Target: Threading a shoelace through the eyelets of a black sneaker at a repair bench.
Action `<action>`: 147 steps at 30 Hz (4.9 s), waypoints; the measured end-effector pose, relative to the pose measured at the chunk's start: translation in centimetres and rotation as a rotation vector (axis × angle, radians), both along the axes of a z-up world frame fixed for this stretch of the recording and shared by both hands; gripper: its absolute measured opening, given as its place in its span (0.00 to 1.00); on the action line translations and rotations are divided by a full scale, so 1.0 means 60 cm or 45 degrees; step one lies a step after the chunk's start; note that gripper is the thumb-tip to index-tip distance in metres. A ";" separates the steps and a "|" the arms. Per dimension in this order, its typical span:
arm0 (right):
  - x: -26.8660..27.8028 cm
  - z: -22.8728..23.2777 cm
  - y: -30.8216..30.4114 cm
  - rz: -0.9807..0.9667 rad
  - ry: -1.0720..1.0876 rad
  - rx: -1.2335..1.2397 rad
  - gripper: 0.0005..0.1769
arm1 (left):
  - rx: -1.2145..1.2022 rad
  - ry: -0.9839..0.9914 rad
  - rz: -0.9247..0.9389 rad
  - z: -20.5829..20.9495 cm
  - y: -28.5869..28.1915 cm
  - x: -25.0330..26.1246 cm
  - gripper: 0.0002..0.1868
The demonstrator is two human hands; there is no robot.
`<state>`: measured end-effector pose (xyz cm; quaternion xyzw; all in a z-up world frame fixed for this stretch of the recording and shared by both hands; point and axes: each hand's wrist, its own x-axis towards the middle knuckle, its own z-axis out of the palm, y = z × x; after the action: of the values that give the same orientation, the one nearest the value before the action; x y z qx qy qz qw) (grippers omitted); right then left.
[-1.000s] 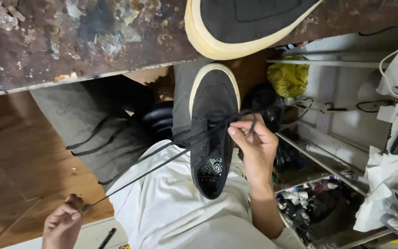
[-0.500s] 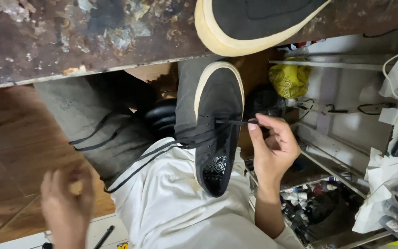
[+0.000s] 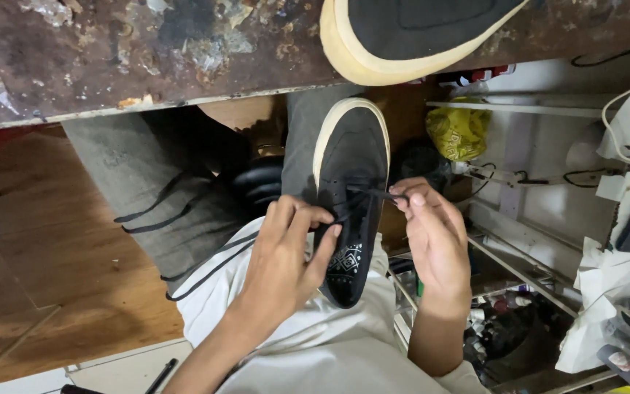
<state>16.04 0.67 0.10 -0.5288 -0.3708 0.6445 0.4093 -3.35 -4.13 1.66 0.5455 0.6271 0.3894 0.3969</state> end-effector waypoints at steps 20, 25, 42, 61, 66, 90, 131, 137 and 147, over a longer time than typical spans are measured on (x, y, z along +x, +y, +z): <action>-0.042 0.031 0.018 -0.050 -0.707 0.084 0.06 | -0.116 -0.055 -0.259 0.037 -0.023 0.004 0.06; -0.004 -0.008 0.024 0.051 -0.353 -0.154 0.07 | -0.151 -0.145 -0.283 0.037 -0.023 0.001 0.06; -0.021 0.000 0.018 0.368 -0.582 0.131 0.18 | -0.132 -0.232 -0.473 0.052 -0.049 -0.019 0.02; -0.061 0.056 0.012 0.426 -0.873 0.301 0.11 | -0.467 0.022 -0.371 0.030 -0.035 -0.061 0.07; -0.074 0.061 0.010 0.324 -0.848 0.591 0.08 | 0.065 0.345 -0.043 -0.014 -0.002 -0.032 0.11; -0.143 0.053 -0.006 0.301 -1.259 1.472 0.07 | 0.413 0.481 -0.021 0.010 -0.020 -0.073 0.17; -0.080 -0.014 0.002 0.040 -1.217 1.414 0.04 | 0.299 1.196 0.411 -0.101 -0.294 -0.295 0.05; -0.094 -0.017 0.007 0.025 -1.069 1.393 0.04 | 0.195 1.151 0.415 -0.146 -0.343 -0.307 0.04; -0.101 -0.004 -0.002 0.164 -1.200 1.574 0.06 | 0.152 1.136 0.567 -0.223 -0.412 -0.312 0.06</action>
<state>9.98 0.57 -0.12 -0.4003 -0.8274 0.0507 0.3908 -22.04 -28.86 -11.70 0.5334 0.8137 0.2287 -0.0343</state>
